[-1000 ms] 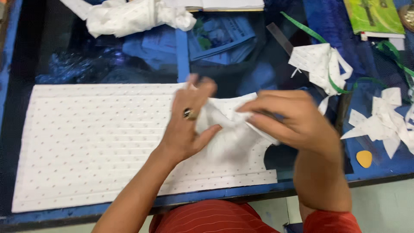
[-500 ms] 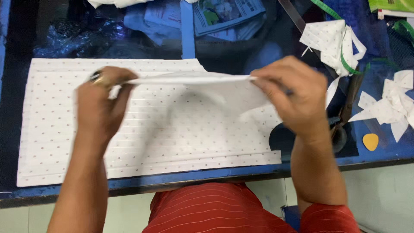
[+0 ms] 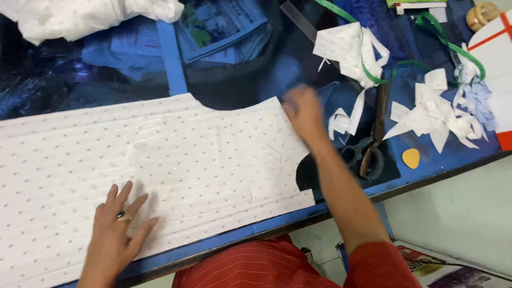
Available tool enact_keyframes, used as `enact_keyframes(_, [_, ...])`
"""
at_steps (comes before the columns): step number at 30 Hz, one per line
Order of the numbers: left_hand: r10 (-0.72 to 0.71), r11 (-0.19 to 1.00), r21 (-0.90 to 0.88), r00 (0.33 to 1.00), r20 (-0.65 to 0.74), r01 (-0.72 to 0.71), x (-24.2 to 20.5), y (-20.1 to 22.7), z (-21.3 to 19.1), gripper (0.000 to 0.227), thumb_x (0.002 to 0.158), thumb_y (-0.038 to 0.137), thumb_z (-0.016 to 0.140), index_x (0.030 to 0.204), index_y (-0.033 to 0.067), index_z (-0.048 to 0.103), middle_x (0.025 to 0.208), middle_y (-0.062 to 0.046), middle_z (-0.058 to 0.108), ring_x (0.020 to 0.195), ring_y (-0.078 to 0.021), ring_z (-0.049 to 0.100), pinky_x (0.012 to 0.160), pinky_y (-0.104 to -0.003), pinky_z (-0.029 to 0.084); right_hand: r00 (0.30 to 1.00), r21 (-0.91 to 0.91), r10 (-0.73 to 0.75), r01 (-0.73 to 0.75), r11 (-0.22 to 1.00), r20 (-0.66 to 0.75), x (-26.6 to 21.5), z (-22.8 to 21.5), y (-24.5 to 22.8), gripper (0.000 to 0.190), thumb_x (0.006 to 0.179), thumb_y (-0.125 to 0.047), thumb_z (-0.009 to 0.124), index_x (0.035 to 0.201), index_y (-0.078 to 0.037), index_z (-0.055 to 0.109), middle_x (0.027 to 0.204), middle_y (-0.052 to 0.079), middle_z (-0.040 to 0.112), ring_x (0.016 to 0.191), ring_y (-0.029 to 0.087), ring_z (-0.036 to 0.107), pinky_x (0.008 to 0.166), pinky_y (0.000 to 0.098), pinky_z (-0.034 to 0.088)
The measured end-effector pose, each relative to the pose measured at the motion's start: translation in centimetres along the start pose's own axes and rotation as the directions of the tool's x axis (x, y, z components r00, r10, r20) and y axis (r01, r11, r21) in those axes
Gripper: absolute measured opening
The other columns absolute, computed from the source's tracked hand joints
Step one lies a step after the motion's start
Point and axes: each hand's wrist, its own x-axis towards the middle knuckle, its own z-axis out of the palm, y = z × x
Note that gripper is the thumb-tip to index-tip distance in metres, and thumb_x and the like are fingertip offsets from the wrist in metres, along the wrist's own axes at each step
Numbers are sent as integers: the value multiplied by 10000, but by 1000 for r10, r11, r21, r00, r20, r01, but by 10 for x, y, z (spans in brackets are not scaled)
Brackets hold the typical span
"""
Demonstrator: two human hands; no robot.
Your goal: The person cuts a piece of white patterned fabric using shears on a blue table. They then smooth the cut piece, fold a larger piece of fabric, and roll it up.
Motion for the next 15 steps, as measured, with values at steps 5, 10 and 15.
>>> enact_keyframes(5, [-61, 941, 332, 998, 4, 56, 17, 9, 46, 721, 880, 639, 504, 1503, 278, 496, 1724, -90, 307, 1601, -419, 233, 1155, -581, 295, 971, -481, 84, -186, 857, -225, 68, -56, 68, 436, 981, -264, 657, 1395, -127, 667, 1605, 279, 320, 1471, 497, 284, 1183, 618, 259])
enact_keyframes(10, [-80, 940, 326, 994, -72, 99, 16, 9, 57, 744, 890, 654, 464, 1541, 294, 461, 1732, -26, 310, 1621, -367, 234, 1180, -581, 267, 955, -593, 283, -176, 786, 91, 108, -58, 87, 532, 1065, -417, 378, 1550, -212, 449, 1619, 198, 305, 1442, 481, 256, 1074, 668, 316])
enact_keyframes(15, [-78, 946, 308, 993, -92, 103, 18, 10, 56, 740, 872, 644, 511, 1525, 297, 487, 1720, -22, 336, 1609, -366, 263, 1177, -582, 278, 970, -709, 240, -195, 678, -37, 126, -51, 93, 552, 975, -282, 520, 1480, -63, 499, 1576, 90, 449, 1469, 397, 283, 1089, 684, 274])
